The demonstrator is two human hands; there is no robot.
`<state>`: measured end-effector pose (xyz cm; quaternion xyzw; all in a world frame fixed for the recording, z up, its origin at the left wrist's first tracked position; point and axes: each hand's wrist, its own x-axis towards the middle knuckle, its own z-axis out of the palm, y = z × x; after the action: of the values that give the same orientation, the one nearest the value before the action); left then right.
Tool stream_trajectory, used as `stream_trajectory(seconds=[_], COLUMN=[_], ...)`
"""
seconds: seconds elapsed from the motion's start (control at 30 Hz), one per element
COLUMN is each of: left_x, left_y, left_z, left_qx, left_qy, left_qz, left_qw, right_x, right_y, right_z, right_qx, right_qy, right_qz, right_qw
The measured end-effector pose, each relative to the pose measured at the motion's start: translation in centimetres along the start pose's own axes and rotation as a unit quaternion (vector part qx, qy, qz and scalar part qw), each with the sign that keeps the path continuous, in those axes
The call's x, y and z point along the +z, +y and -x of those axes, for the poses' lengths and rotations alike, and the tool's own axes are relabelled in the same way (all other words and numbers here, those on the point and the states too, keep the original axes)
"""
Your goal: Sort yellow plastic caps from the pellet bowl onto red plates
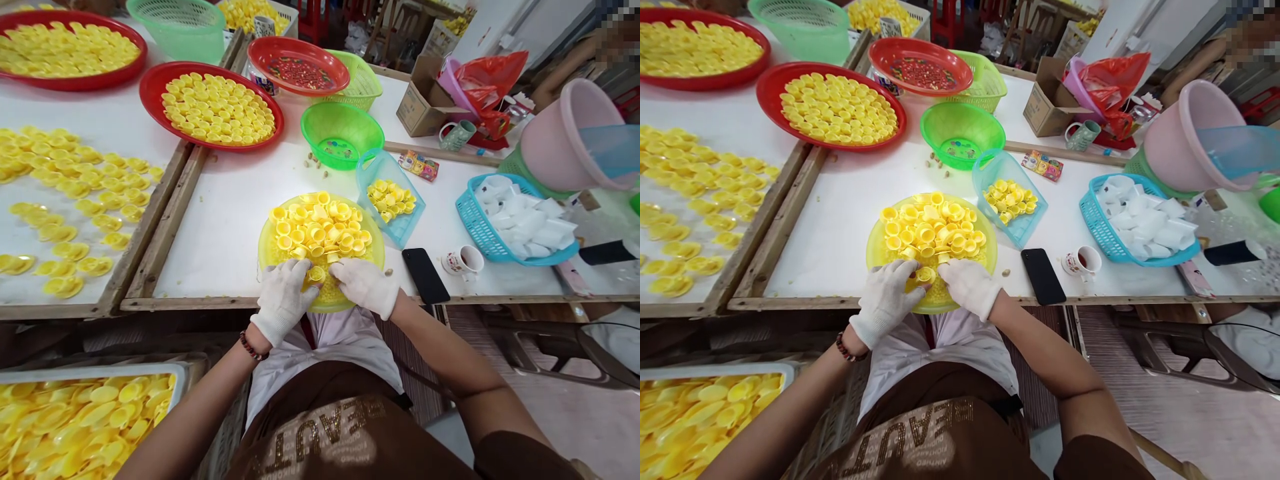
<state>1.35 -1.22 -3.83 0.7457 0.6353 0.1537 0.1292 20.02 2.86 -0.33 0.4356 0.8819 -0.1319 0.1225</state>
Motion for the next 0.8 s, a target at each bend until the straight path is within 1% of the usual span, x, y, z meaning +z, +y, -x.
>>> stream_trajectory(seconds=[0.07, 0.1, 0.17, 0.27, 0.33, 0.4, 0.47, 0.53, 0.6, 0.7, 0.77, 0.8], left_x=[0.4, 0.5, 0.6, 0.7, 0.7, 0.8, 0.9, 1.1, 1.2, 1.2, 0.7, 0.3], left_y=[-0.1, -0.1, -0.2, -0.2, -0.2, -0.3, -0.5, -0.8, -1.1, -1.3, -1.2, -1.1], left_z=[0.2, 0.2, 0.3, 0.3, 0.4, 0.4, 0.5, 0.5, 0.5, 0.5, 0.6, 0.7], left_qx=[0.01, 0.014, 0.02, 0.036, 0.045, 0.049, 0.06, 0.086, 0.116, 0.136, 0.126, 0.109], left_qy=[0.036, 0.051, 0.072, 0.08, 0.086, 0.099, 0.119, 0.139, 0.157, 0.168, 0.145, 0.126], left_qz=[0.012, 0.023, 0.042, 0.056, 0.064, 0.082, 0.103, 0.111, 0.106, 0.082, 0.056, 0.043], left_qw=[0.999, 0.998, 0.996, 0.995, 0.993, 0.99, 0.986, 0.98, 0.975, 0.973, 0.98, 0.985], right_x=[0.0, 0.0, -0.4, -0.9, -1.1, -1.1, -1.0, -0.9, -0.8, -0.5, -0.2, 0.0], right_y=[0.3, 0.5, 0.8, 0.6, 0.2, 0.1, 0.3, 0.5, 0.6, 0.0, -0.5, -0.7], right_z=[-0.1, -0.1, 0.0, -0.1, -0.2, -0.2, 0.1, 0.7, 0.9, -0.1, -1.6, -2.3], right_qx=[-0.015, -0.024, -0.054, -0.117, -0.138, -0.125, -0.085, -0.049, -0.028, -0.004, 0.01, 0.013], right_qy=[0.009, 0.024, 0.075, 0.156, 0.185, 0.183, 0.157, 0.122, 0.112, 0.155, 0.183, 0.191], right_qz=[-0.01, -0.023, -0.066, -0.138, -0.148, -0.12, -0.068, -0.021, -0.001, 0.006, 0.029, 0.043], right_qw=[1.0, 0.999, 0.994, 0.971, 0.962, 0.968, 0.982, 0.991, 0.993, 0.988, 0.983, 0.981])
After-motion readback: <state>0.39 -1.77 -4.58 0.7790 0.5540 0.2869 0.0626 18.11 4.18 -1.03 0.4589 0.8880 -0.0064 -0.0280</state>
